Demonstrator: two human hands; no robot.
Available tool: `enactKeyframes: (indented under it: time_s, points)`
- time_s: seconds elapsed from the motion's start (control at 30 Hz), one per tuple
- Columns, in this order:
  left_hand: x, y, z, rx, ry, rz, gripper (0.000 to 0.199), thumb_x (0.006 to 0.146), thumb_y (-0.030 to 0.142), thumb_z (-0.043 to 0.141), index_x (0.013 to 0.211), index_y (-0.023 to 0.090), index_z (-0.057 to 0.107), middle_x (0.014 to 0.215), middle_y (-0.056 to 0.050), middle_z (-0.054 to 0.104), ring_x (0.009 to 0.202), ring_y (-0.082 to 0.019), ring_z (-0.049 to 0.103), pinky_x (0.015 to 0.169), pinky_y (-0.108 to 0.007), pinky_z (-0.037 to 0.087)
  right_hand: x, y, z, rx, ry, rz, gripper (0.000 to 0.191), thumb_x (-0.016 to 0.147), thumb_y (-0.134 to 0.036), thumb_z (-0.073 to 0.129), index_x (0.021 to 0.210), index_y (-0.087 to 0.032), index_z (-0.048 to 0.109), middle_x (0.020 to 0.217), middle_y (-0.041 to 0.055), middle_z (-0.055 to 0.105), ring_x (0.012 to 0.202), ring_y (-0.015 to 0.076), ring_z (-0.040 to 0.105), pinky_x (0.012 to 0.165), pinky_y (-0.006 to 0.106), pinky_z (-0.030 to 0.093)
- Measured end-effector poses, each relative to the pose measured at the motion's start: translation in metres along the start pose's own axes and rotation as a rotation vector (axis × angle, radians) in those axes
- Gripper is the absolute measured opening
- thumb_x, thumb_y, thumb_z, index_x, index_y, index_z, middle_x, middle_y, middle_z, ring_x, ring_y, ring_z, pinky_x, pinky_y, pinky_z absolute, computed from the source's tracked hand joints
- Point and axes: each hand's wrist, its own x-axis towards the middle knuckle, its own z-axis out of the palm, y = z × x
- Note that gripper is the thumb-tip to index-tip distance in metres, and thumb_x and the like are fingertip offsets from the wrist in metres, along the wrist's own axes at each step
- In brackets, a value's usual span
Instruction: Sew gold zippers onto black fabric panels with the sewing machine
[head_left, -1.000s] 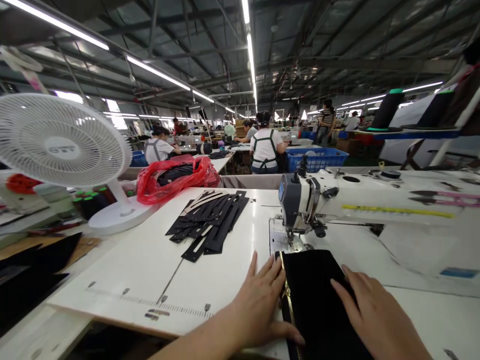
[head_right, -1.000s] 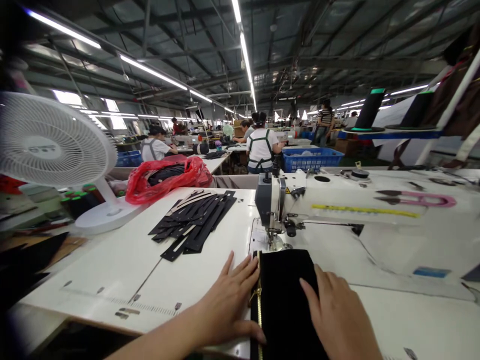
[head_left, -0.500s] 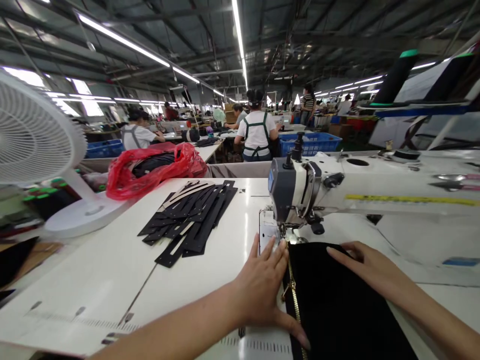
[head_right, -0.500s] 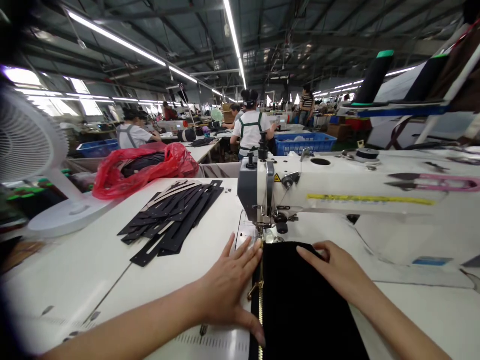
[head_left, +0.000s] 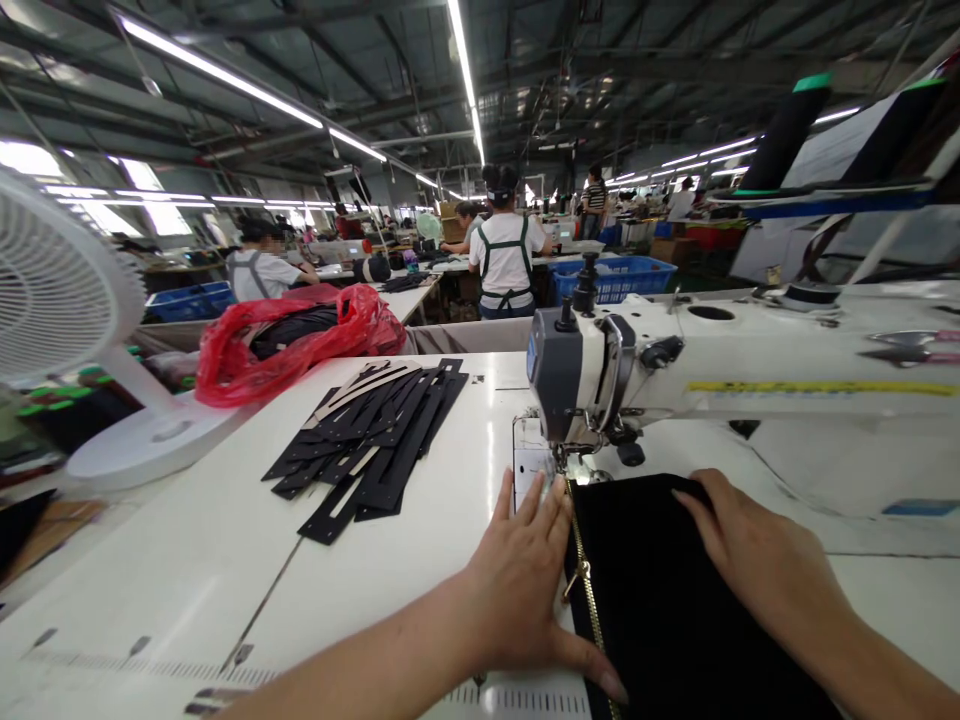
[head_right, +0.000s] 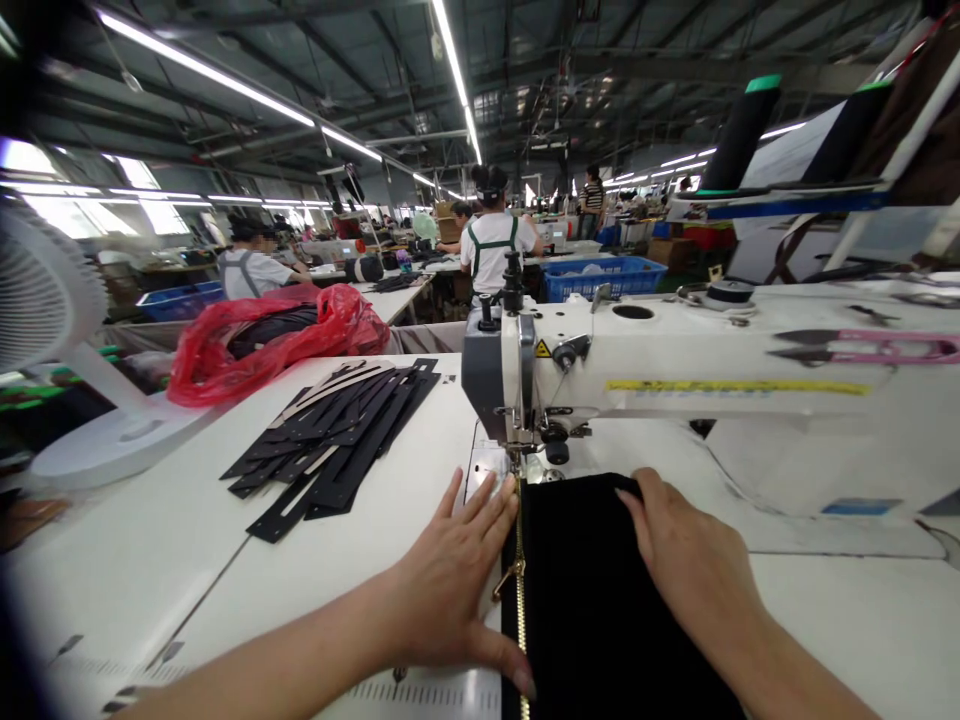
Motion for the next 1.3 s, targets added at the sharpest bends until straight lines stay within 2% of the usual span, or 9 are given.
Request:
enactKeyframes:
  time_s: [0.17,0.37,0.5,0.63,0.77,0.87,0.97,1.1,1.3]
  points:
    - [0.0,-0.004,0.004,-0.019,-0.037,0.002,0.121,0.06,0.085,0.044,0.144,0.006,0.008,0.148,-0.021,0.009,0.136,-0.039,0.004,0.106,-0.058,-0.009,-0.032,-0.002,-0.008,-0.111,0.03,-0.001,0.054,0.092,-0.05,0.016,0.112,-0.012,0.048,0.042,0.0033,0.053,0.036,0.0268,0.054,0.035,0.03,0.027]
    - [-0.002,0.0,-0.004,0.023,-0.09,-0.001,0.112,0.068,0.082,0.039,0.144,0.007,0.005,0.149,-0.019,0.005,0.136,-0.037,-0.002,0.107,-0.059,-0.006,-0.044,0.005,-0.015,-0.25,0.143,-0.207,0.038,0.093,-0.025,0.025,0.107,-0.012,0.057,0.046,0.0029,0.056,0.034,0.0224,0.052,0.035,0.03,0.032]
    - [-0.002,0.002,-0.008,0.045,-0.114,-0.004,0.113,0.068,0.081,0.041,0.144,0.007,0.003,0.149,-0.019,0.004,0.136,-0.037,-0.002,0.107,-0.06,-0.004,-0.018,-0.022,-0.03,-0.149,0.258,-0.412,0.038,0.091,-0.02,0.03,0.107,-0.005,0.06,0.094,0.0174,0.067,0.082,0.0287,0.064,0.067,0.043,0.05]
    - [-0.005,0.0,-0.002,0.018,-0.041,0.01,0.111,0.066,0.079,0.047,0.144,0.011,0.008,0.149,-0.018,0.012,0.137,-0.037,0.004,0.107,-0.061,-0.001,-0.008,-0.055,-0.013,0.138,0.101,-0.671,0.044,0.092,-0.027,0.035,0.132,-0.009,0.043,0.137,0.0118,0.042,0.124,0.0237,0.042,0.097,0.044,0.04]
    - [-0.014,0.002,0.011,-0.024,0.138,0.001,0.052,0.079,0.057,0.057,0.122,0.028,0.05,0.139,-0.004,0.042,0.13,-0.029,0.033,0.109,-0.057,0.009,-0.015,-0.06,0.009,0.235,-0.06,-0.626,0.047,0.094,-0.029,0.032,0.138,-0.011,0.033,0.141,0.0099,0.033,0.13,0.0217,0.033,0.102,0.046,0.036]
    - [-0.017,0.006,0.019,-0.015,0.327,-0.059,0.008,0.086,0.023,0.056,0.091,0.025,0.062,0.107,0.002,0.063,0.102,-0.018,0.056,0.103,-0.045,0.028,-0.017,-0.056,0.012,0.242,-0.028,-0.589,0.047,0.095,-0.029,0.031,0.138,-0.009,0.033,0.142,0.0108,0.031,0.13,0.0223,0.032,0.102,0.046,0.037]
    - [-0.016,0.012,0.025,0.11,0.401,0.011,0.011,0.086,0.012,0.052,0.083,0.018,0.061,0.082,-0.001,0.066,0.077,-0.015,0.06,0.082,-0.035,0.042,-0.016,-0.055,0.012,0.222,0.022,-0.595,0.046,0.095,-0.028,0.031,0.135,-0.008,0.038,0.141,0.0119,0.033,0.128,0.0231,0.035,0.1,0.047,0.04]
    - [-0.016,0.021,0.034,0.217,0.412,0.22,0.022,0.087,0.029,0.053,0.071,0.017,0.058,0.067,-0.001,0.063,0.064,-0.015,0.059,0.066,-0.031,0.043,-0.015,-0.056,0.015,0.195,0.085,-0.623,0.045,0.093,-0.025,0.031,0.132,-0.006,0.042,0.138,0.0132,0.036,0.126,0.0233,0.039,0.098,0.045,0.042]
    - [-0.022,0.009,0.029,0.183,0.267,0.188,0.07,0.08,0.067,0.047,0.126,0.014,0.044,0.128,-0.009,0.054,0.12,-0.024,0.045,0.105,-0.04,0.03,-0.013,-0.052,0.027,0.212,0.294,-0.684,0.051,0.089,-0.028,0.039,0.138,-0.013,0.036,0.136,0.0105,0.042,0.121,0.0238,0.046,0.095,0.041,0.043]
